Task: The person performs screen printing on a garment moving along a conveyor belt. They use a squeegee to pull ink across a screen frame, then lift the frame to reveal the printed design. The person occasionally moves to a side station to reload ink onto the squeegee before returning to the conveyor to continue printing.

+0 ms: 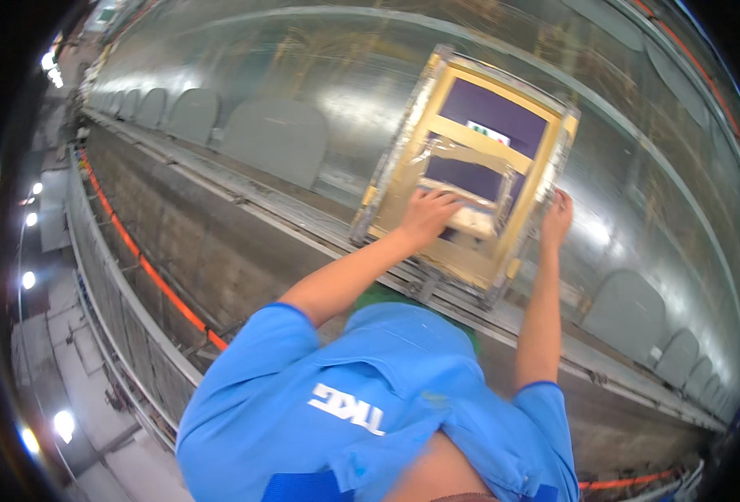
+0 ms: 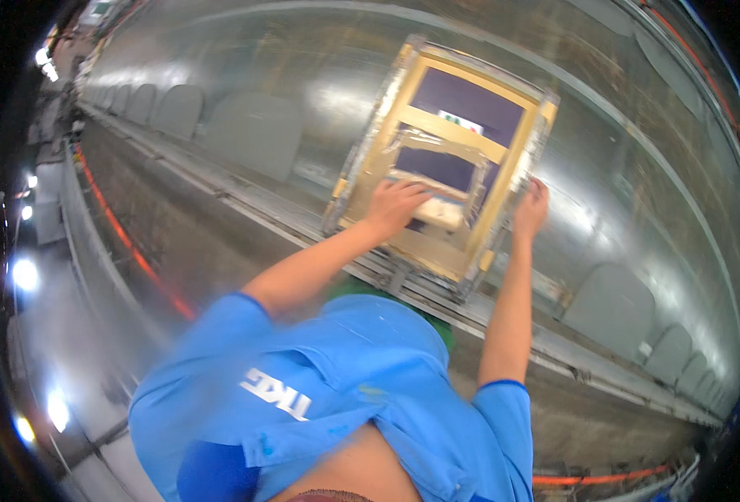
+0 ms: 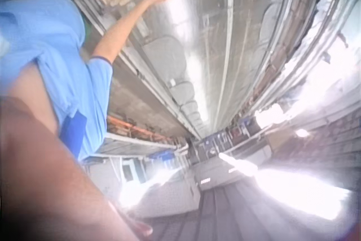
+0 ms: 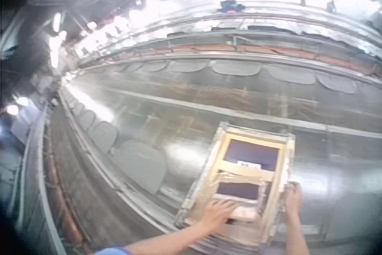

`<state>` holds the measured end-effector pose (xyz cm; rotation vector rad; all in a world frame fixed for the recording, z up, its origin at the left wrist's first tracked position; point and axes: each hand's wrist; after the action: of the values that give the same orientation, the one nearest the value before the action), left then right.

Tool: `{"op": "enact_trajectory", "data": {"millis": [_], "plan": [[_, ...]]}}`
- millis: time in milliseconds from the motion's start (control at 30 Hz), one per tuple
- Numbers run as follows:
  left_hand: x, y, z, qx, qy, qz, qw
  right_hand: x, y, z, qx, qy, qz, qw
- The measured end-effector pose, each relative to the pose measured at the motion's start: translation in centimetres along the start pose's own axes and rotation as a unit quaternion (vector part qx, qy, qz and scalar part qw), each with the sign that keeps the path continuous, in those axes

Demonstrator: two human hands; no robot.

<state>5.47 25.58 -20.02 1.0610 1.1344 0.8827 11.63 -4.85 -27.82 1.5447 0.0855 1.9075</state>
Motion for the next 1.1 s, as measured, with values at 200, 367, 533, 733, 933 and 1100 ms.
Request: {"op": "enact_trajectory", "data": {"millis": [200,367,533,733,933,1100], "plan": [[1.7,2.8,3.7,0.087,0.046,0.005,0.995,2.0,-2.4,0.5,-0.003,-0.069,0.02,0.997],[3.3,0.6,10.8,0.089,0.067,0.057,0.992,2.7,-3.5,0.0,0.03,-0.105,0.026,0.994],[4.7,-1.4,1.4,-0.012,-0.004,0.048,0.999,0.9,-4.9,-0.9,0.001,-0.042,0.045,0.998],[2.1,0.1,-11.2,0.014,-0.04,0.03,0.999,-2.9,-1.9,-4.5,0.01,-0.032,0.079,0.996],[3.2,1.9,-16.5,0.055,0.015,-0.033,0.998,2.5,-1.7,-7.7,-0.011,-0.037,-0.023,0.999],[2.2,2.1,-14.4,0.082,0.095,-0.038,0.991,4.3,-2.7,-6.7,0.005,-0.006,-0.019,1.0]]}}
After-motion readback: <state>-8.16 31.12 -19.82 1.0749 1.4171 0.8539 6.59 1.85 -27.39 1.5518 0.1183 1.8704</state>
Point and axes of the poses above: each hand's wrist, its own z-axis towards the middle knuckle, its own y-axis out of the back of the hand, x = y × z, and after that the axes turned 15 degrees about y, right-handed
